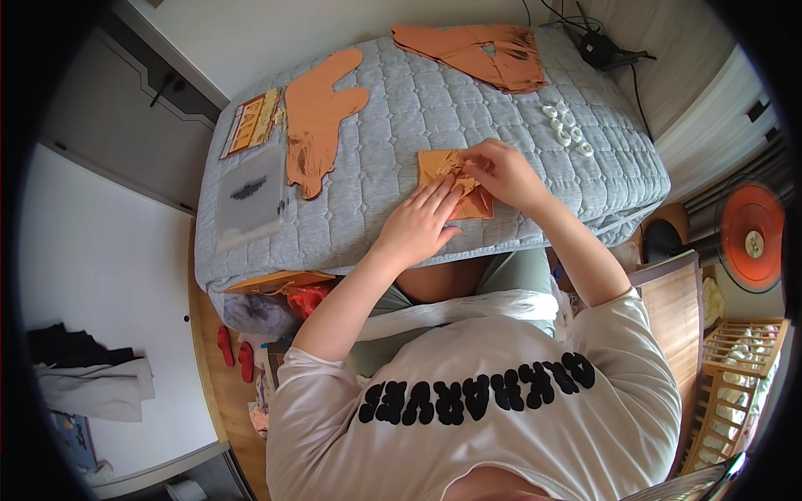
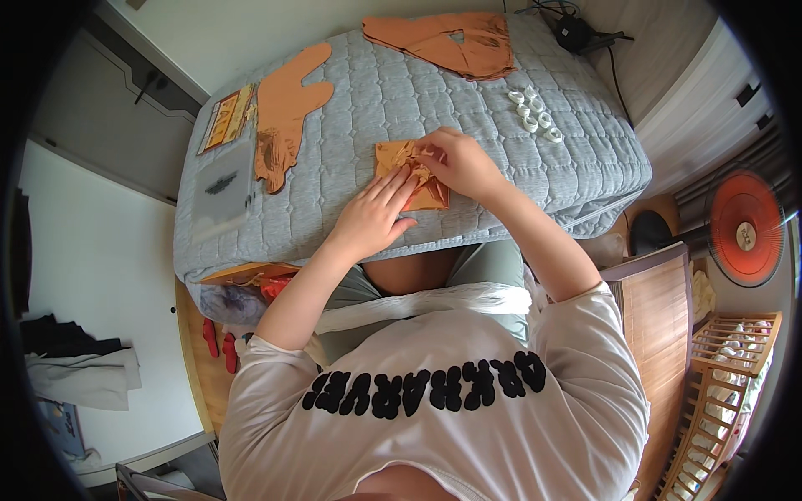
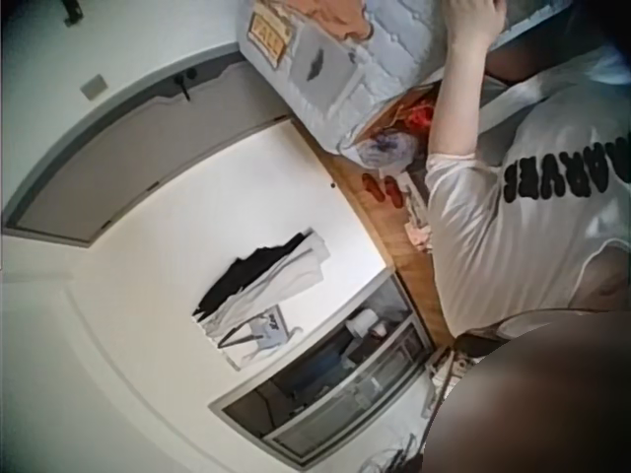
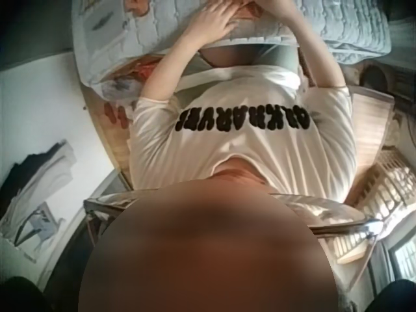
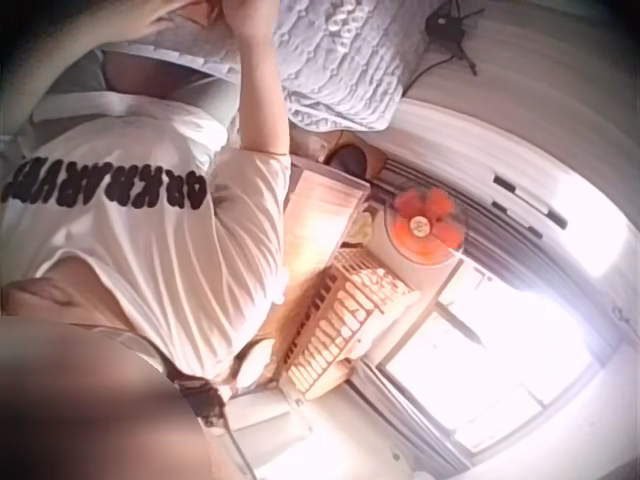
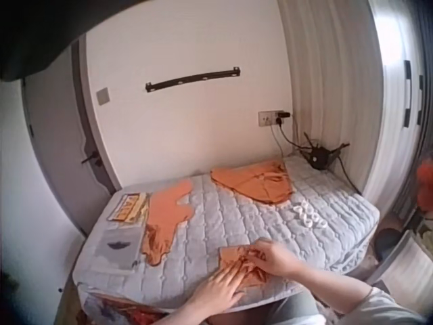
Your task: The person picks up a deflated foil balloon from a bed and folds it by hand into a small square. They then repeat the process, folding a second and third foil balloon.
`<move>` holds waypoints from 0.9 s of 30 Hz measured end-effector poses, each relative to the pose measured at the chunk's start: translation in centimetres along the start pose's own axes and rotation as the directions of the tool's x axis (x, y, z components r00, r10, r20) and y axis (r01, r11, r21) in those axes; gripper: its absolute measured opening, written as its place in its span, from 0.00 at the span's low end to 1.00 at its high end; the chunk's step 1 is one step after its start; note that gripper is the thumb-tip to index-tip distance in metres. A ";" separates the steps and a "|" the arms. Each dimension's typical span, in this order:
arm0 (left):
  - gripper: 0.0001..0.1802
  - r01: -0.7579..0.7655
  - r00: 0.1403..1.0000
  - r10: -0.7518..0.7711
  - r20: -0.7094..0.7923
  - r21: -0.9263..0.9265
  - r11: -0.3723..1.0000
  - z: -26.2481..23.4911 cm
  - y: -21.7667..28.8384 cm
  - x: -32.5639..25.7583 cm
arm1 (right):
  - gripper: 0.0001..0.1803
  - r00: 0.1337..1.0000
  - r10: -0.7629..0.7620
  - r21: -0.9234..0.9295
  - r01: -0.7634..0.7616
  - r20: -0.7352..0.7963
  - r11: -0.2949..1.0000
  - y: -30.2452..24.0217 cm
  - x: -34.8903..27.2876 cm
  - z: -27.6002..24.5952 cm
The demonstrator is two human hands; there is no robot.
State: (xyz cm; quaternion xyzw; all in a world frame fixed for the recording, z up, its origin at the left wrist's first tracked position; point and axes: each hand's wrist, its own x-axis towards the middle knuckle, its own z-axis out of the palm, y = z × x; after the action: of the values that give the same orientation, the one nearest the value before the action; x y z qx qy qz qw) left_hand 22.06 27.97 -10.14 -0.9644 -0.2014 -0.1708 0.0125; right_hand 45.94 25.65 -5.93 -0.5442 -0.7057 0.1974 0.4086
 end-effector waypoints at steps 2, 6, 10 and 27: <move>0.42 -0.004 1.000 0.004 0.003 -0.014 1.000 -0.1 0.0 0.1 | 0.15 0.964 -0.258 -0.072 0.262 0.070 0.962 0.8 -0.6 -0.9; 0.40 -0.006 1.000 0.006 0.014 -0.033 0.999 -0.3 -0.2 0.1 | 0.24 0.846 -0.443 -0.201 0.509 0.297 0.837 1.7 -2.2 -1.3; 0.38 -0.014 1.000 0.013 -0.008 -0.059 0.998 -0.3 -0.2 0.2 | 0.33 0.844 -0.366 -0.175 0.459 0.391 0.871 1.6 -3.3 -2.2; 0.24 0.101 0.995 -0.094 0.038 -0.475 0.874 -3.7 0.2 -3.0 | 0.22 0.739 -0.657 -0.366 0.659 0.149 0.657 0.6 -4.7 1.7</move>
State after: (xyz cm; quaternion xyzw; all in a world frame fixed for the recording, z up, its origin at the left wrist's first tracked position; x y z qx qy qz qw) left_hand 18.37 26.29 -7.63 -0.9277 -0.2016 -0.2088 -0.2347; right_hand 45.31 21.74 -9.01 -0.3225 -0.8795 -0.1095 0.3324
